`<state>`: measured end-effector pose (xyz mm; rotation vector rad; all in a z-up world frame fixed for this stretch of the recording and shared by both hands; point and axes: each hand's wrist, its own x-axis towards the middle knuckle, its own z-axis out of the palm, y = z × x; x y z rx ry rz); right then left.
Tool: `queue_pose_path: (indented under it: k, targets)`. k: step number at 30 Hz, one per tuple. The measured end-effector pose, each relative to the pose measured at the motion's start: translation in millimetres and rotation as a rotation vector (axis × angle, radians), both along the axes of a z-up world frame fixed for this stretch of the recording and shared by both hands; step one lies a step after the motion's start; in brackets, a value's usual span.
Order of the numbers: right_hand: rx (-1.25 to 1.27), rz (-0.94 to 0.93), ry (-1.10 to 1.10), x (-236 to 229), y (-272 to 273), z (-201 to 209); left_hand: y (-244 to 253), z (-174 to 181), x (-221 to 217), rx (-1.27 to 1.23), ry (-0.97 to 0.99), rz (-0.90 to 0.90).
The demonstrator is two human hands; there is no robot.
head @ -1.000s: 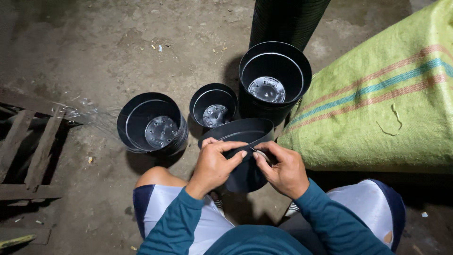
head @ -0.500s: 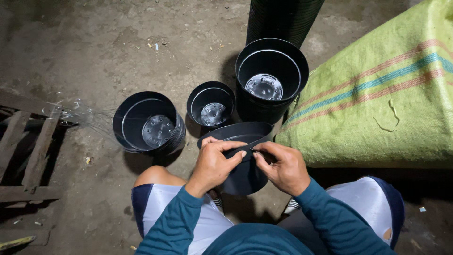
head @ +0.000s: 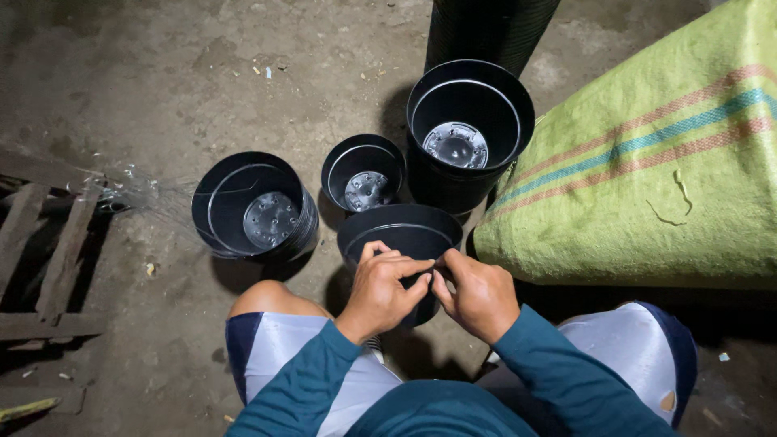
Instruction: The person sits on the floor and repeatedly picks up black plastic pots from a stack. They insert a circular metal component into the bottom of each pot and then place the pot into a larger stack. The person retrieves more pots from a large woven sack to continue the process.
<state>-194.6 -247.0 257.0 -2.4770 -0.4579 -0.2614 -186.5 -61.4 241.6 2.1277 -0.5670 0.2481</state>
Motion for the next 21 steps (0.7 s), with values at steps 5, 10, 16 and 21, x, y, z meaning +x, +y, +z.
queue_pose_path:
  k: [5,10,16,21]
  targets:
    - [0.059,0.145,0.030,15,-11,8,7,5,6,0.013,0.000,0.054]
    - [0.096,0.448,0.208,32,-48,23,17,20,6,0.015,-0.116,-0.048]
    - [0.504,0.117,0.425,35,-99,8,37,30,4,0.001,-0.137,0.172]
    - [0.830,-0.126,0.584,27,-56,-46,11,16,-7,0.056,-0.329,0.217]
